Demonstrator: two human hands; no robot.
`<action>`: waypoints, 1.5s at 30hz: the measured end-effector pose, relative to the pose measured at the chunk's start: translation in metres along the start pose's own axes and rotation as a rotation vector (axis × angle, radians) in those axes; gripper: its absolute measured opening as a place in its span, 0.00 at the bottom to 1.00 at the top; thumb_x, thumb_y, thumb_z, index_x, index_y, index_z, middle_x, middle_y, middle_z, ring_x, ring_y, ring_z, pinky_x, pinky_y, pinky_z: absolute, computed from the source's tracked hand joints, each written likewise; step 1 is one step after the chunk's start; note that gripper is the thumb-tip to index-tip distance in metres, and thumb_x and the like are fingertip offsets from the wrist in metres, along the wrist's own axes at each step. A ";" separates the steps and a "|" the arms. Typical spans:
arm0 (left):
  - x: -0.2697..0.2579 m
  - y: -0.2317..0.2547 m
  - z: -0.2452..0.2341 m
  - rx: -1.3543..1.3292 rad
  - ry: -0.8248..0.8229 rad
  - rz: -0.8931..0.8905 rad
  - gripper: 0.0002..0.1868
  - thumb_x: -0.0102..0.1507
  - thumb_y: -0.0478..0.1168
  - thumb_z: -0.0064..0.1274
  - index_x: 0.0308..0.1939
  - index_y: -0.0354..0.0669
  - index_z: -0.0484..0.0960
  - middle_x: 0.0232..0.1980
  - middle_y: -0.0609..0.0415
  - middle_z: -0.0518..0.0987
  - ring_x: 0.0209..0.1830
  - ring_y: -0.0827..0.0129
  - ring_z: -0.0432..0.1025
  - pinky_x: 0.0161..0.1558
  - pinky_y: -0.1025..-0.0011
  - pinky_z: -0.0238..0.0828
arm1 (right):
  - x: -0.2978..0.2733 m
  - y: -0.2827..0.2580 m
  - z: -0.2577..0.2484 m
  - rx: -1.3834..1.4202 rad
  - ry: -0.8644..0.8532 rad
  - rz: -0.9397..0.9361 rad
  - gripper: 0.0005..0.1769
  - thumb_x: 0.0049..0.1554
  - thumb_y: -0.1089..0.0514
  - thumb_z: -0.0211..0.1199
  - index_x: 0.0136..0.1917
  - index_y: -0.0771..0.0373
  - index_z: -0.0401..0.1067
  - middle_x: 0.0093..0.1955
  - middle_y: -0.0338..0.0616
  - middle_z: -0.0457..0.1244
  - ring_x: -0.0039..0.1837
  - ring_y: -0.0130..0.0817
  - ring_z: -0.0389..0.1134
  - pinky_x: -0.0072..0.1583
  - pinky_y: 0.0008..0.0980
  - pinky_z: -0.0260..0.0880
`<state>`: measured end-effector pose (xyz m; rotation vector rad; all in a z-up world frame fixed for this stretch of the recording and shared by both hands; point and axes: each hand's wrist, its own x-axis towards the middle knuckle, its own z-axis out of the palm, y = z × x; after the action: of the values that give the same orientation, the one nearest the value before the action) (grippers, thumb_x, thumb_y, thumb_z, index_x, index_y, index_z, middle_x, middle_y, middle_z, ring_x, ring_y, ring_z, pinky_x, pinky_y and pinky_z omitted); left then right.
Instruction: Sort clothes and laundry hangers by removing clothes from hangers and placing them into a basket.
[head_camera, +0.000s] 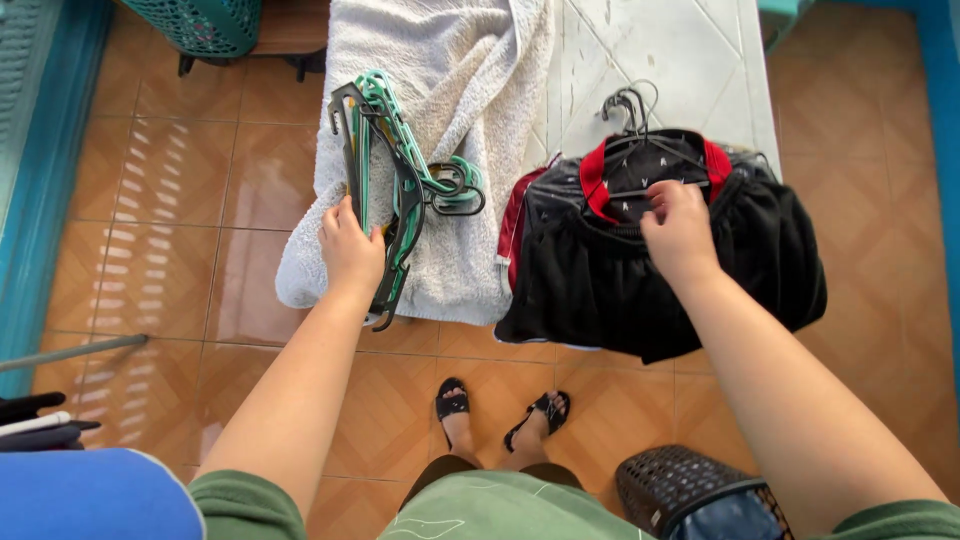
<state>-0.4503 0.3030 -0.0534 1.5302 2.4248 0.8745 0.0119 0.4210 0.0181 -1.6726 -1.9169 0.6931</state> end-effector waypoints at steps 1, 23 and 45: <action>-0.004 0.012 -0.007 0.001 0.014 -0.015 0.36 0.61 0.37 0.61 0.71 0.36 0.63 0.67 0.39 0.64 0.63 0.39 0.62 0.61 0.49 0.62 | 0.012 0.006 -0.008 0.000 -0.010 -0.018 0.14 0.58 0.60 0.62 0.58 0.61 0.71 0.55 0.51 0.64 0.57 0.46 0.66 0.59 0.44 0.68; -0.084 0.147 -0.022 -0.242 -0.128 0.244 0.28 0.63 0.33 0.53 0.68 0.39 0.67 0.68 0.43 0.66 0.69 0.46 0.64 0.67 0.56 0.62 | 0.171 0.074 -0.015 -0.679 -0.346 -0.056 0.20 0.56 0.44 0.70 0.57 0.55 0.79 0.61 0.52 0.65 0.64 0.51 0.65 0.64 0.48 0.65; -0.142 0.309 -0.028 -0.625 -1.405 0.131 0.13 0.73 0.40 0.46 0.47 0.30 0.77 0.35 0.26 0.71 0.32 0.59 0.61 0.36 0.56 0.57 | -0.244 -0.017 -0.238 -0.036 0.124 -0.105 0.10 0.59 0.60 0.65 0.54 0.63 0.77 0.48 0.40 0.65 0.53 0.28 0.67 0.56 0.30 0.67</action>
<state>-0.1536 0.2660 0.1119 1.2902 0.9401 0.2622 0.1874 0.1895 0.1975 -1.5852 -1.9237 0.5047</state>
